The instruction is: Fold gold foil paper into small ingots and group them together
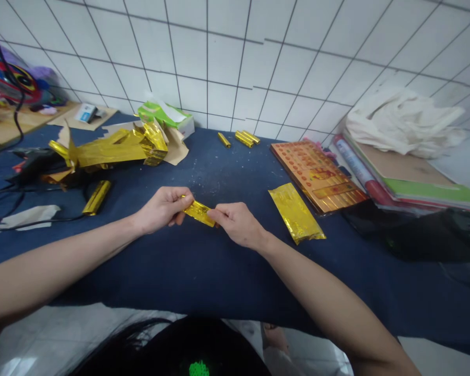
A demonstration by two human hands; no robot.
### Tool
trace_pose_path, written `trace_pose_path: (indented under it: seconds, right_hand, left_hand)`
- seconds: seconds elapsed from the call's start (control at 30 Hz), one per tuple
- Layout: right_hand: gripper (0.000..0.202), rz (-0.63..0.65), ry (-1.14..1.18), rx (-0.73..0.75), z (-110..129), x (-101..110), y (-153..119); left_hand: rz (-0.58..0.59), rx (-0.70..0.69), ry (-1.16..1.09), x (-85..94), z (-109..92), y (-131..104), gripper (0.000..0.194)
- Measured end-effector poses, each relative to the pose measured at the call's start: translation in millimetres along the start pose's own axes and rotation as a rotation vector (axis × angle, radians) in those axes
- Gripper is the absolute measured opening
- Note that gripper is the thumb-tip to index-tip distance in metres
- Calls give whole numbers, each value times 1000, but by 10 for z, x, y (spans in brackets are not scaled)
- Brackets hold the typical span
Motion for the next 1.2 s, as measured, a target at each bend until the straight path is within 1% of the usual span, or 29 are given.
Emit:
trace_pose_path:
  seconds: [0.17,0.33,0.43,0.53,0.7,0.8,0.87,0.93,1.0,1.03,1.07,1.13,1.2]
  right_hand:
    - [41,95,129,-75,-62,-78,3]
    - [39,60,135,-41,-40,-58,-12]
    - [38,87,206,-33,-71,-72,9]
    - [32,102,259,-45,-104,-79,29]
    - [31,40,225,0,-47,-38,26]
    - [31,59,226,-24,-64,-29,40]
    - [31,73,237,-77,-127,4,51]
    - [31,83,237,-151,-220,59,52]
    - [32,113,220,-218,-310,101,47]
    - [32,134,207,-242,-346,113,43]
    - [33,155,196,-262,-377,118,40]
    - [35,186,177,-297,-429,116,32]
    - [41,218,159,-326,-464,101,26]
  left_hand:
    - [-61,-4,-8,51,-11,-15,27]
    - [-72,-22,-48,47,-13,-4,26]
    - [-99,-31,-60,57,-10,-7,26]
    - [-114,-28,-65,60,9,-5,26]
    - [-110,-38,-159,50,53,19,31]
    - [-75,-7,-155,52,80,44,31]
    - [-69,39,-57,83,93,52,30]
    - [-137,51,146,164,55,34,28]
    - [-239,16,407,234,-46,-9,22]
    - [-267,-8,528,237,-100,-28,22]
    - [-268,-33,630,216,-145,-40,26]
    - [-191,-84,781,117,-198,-40,33]
    - [-71,-122,887,-7,-206,-24,36]
Point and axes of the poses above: each hand's wrist, its own y-axis towards the middle knuckle, its own x-axis out of the back of the hand, z = x × y, the point moved 7 cm from there along y, towards the middle knuckle, and after that the axes turned 15 degrees about z, right-handed, at the moved point
